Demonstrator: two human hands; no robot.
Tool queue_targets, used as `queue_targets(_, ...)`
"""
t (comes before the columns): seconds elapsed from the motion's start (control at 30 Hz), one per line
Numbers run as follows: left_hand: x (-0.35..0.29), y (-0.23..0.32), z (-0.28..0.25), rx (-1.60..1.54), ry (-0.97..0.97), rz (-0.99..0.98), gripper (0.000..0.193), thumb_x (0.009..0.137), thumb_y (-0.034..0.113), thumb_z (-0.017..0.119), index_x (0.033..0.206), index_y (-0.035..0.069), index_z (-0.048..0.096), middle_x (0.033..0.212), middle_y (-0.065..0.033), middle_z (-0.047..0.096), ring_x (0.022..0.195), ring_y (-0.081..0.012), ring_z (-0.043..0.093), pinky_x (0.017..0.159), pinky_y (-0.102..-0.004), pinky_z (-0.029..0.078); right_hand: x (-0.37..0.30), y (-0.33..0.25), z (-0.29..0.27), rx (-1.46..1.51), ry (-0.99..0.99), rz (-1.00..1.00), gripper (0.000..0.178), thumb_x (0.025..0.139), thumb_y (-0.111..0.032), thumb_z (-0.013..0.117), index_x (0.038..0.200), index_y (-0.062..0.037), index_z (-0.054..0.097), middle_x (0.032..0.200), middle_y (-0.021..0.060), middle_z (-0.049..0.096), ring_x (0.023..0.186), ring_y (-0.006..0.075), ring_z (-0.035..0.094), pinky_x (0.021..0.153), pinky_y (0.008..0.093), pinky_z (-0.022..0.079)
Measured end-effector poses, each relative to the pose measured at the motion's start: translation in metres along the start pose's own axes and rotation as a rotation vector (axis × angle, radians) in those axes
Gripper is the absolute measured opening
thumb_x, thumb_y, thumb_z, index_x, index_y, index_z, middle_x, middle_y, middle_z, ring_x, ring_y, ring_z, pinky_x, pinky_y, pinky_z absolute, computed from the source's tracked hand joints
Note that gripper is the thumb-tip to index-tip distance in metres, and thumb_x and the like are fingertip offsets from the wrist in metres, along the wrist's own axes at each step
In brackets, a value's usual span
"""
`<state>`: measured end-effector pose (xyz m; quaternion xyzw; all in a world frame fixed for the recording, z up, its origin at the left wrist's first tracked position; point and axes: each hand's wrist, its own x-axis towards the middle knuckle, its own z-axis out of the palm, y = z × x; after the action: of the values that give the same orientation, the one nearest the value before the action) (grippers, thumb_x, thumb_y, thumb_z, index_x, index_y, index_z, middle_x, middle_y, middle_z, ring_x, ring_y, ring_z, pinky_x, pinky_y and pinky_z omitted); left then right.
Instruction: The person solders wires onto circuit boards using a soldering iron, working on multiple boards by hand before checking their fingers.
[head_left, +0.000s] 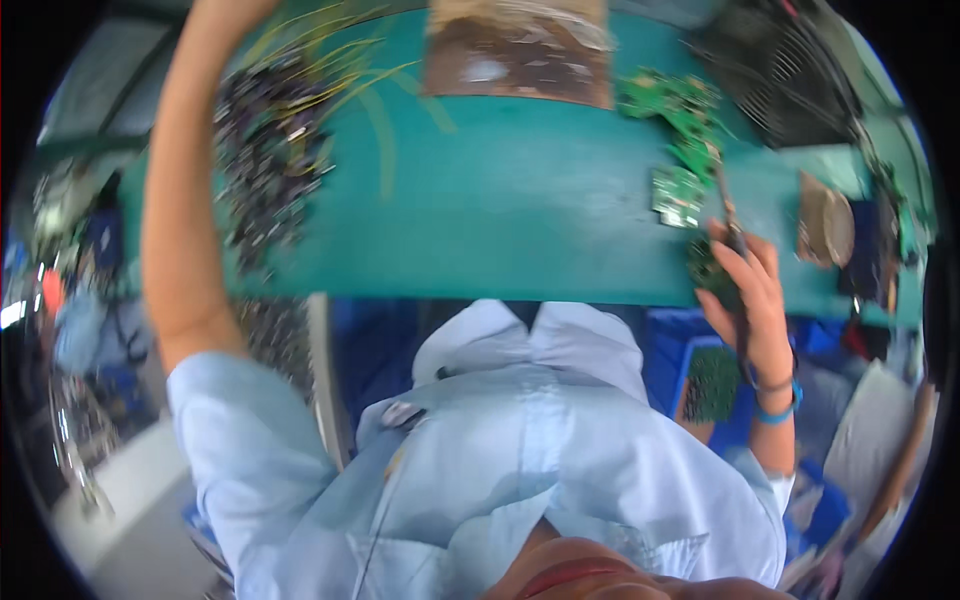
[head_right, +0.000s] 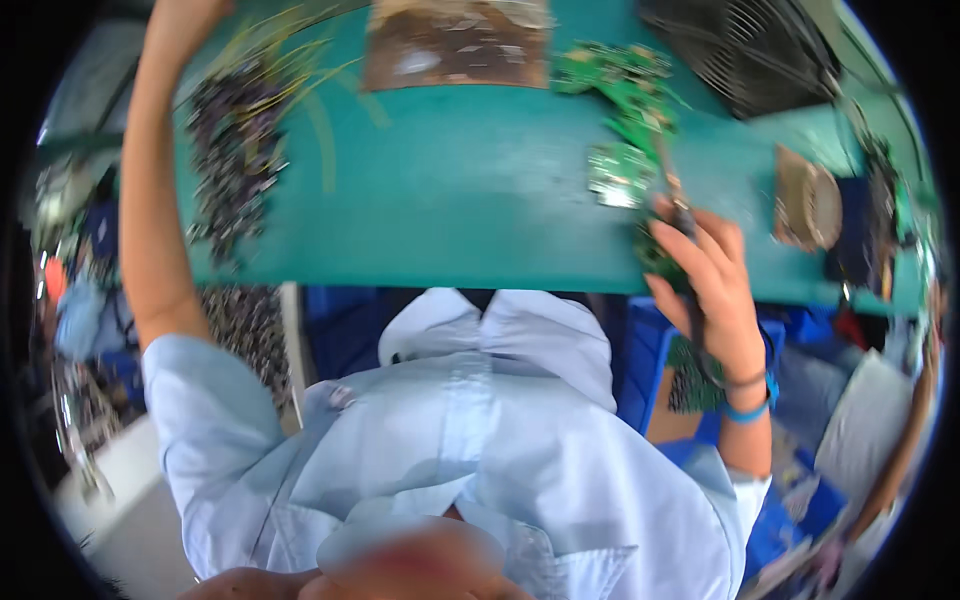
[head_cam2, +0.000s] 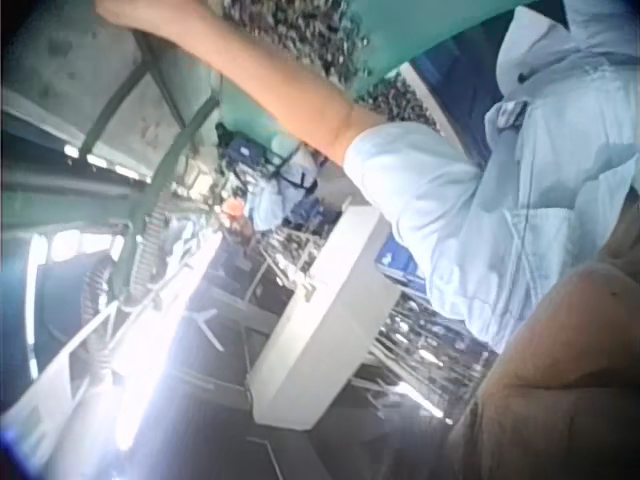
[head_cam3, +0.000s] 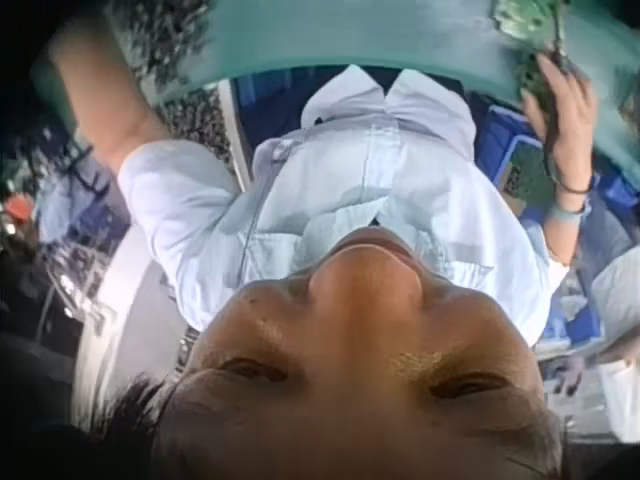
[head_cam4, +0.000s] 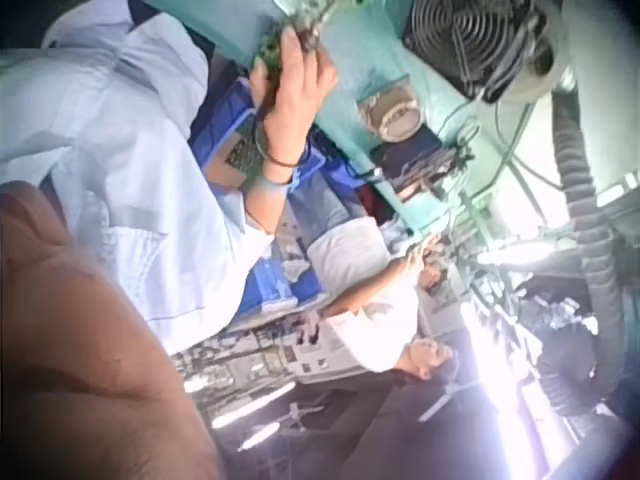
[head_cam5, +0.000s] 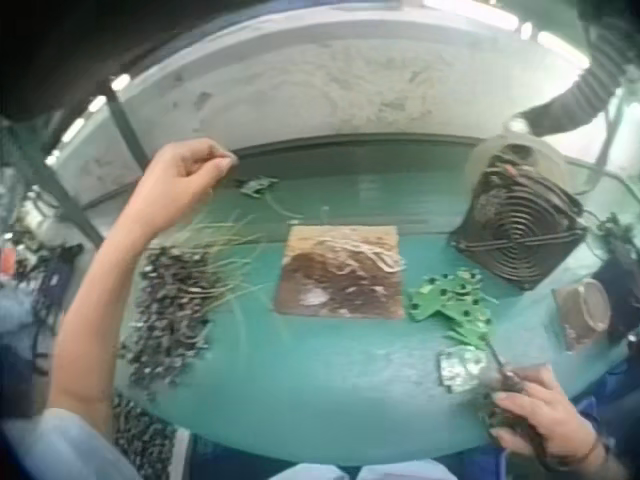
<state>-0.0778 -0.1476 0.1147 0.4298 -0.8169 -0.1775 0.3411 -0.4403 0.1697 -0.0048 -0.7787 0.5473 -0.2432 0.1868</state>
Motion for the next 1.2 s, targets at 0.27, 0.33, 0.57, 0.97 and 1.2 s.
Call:
queue_targets(0.27, -0.162, 0.000, -0.086, 0.436, 0.316, -0.238, 0.012, 0.094, 0.013, 0.067, 0.094, 0.003, 0.073, 0.072, 0.0015, 0.062, 0.061, -0.0066, 0.048, 0.057, -0.0196, 0.037, 0.012, -0.005, 0.049, 0.120, 0.154, -0.137, 0.064, 0.075, -0.010, 0.083, 0.135, -0.0048, 0.061, 0.143, 0.0155, 0.065, 0.116, 0.0317, 0.057, 0.105, 0.0408, 0.044)
queue_targets(0.33, -0.200, -0.027, -0.083, 0.253, 0.246, -0.218, 0.024, 0.096, 0.022, 0.075, 0.113, 0.005, 0.075, 0.088, -0.0004, 0.070, 0.072, -0.0084, 0.059, 0.064, -0.0233, 0.045, 0.036, -0.025, 0.063, 0.155, 0.166, -0.181, 0.065, 0.074, -0.009, 0.084, 0.135, -0.0057, 0.061, 0.143, 0.0152, 0.065, 0.114, 0.0308, 0.057, 0.105, 0.0400, 0.043)
queue_targets(0.57, -0.234, -0.060, 0.002, 0.515, 0.192, -0.188, 0.007, 0.088, 0.011, 0.077, 0.093, 0.006, 0.076, 0.080, -0.0007, 0.064, 0.065, -0.0137, 0.056, 0.062, -0.0272, 0.048, 0.091, -0.060, 0.098, 0.141, 0.206, -0.203, 0.068, 0.074, -0.007, 0.082, 0.138, -0.0069, 0.061, 0.143, 0.0098, 0.065, 0.110, 0.0275, 0.058, 0.105, 0.0391, 0.042)
queue_targets(0.97, -0.190, -0.050, -0.015, 0.387, 0.122, -0.376, 0.009, 0.089, 0.014, 0.073, 0.094, 0.007, 0.075, 0.090, -0.0031, 0.072, 0.071, -0.0174, 0.066, 0.067, -0.0322, 0.053, 0.090, -0.052, 0.112, 0.162, 0.195, -0.201, 0.066, 0.074, -0.005, 0.081, 0.137, -0.0056, 0.061, 0.136, 0.0094, 0.067, 0.108, 0.0276, 0.059, 0.104, 0.0390, 0.043)
queue_targets(1.2, -0.185, -0.052, -0.060, -0.380, 0.416, -0.356, 0.010, 0.095, 0.004, 0.069, 0.103, 0.000, 0.072, 0.098, -0.0072, 0.075, 0.079, -0.0135, 0.070, 0.076, -0.0258, 0.056, 0.088, -0.051, 0.111, 0.193, 0.199, -0.198, 0.066, 0.074, -0.005, 0.080, 0.137, -0.0053, 0.061, 0.135, 0.0098, 0.067, 0.107, 0.0279, 0.058, 0.103, 0.0389, 0.044)
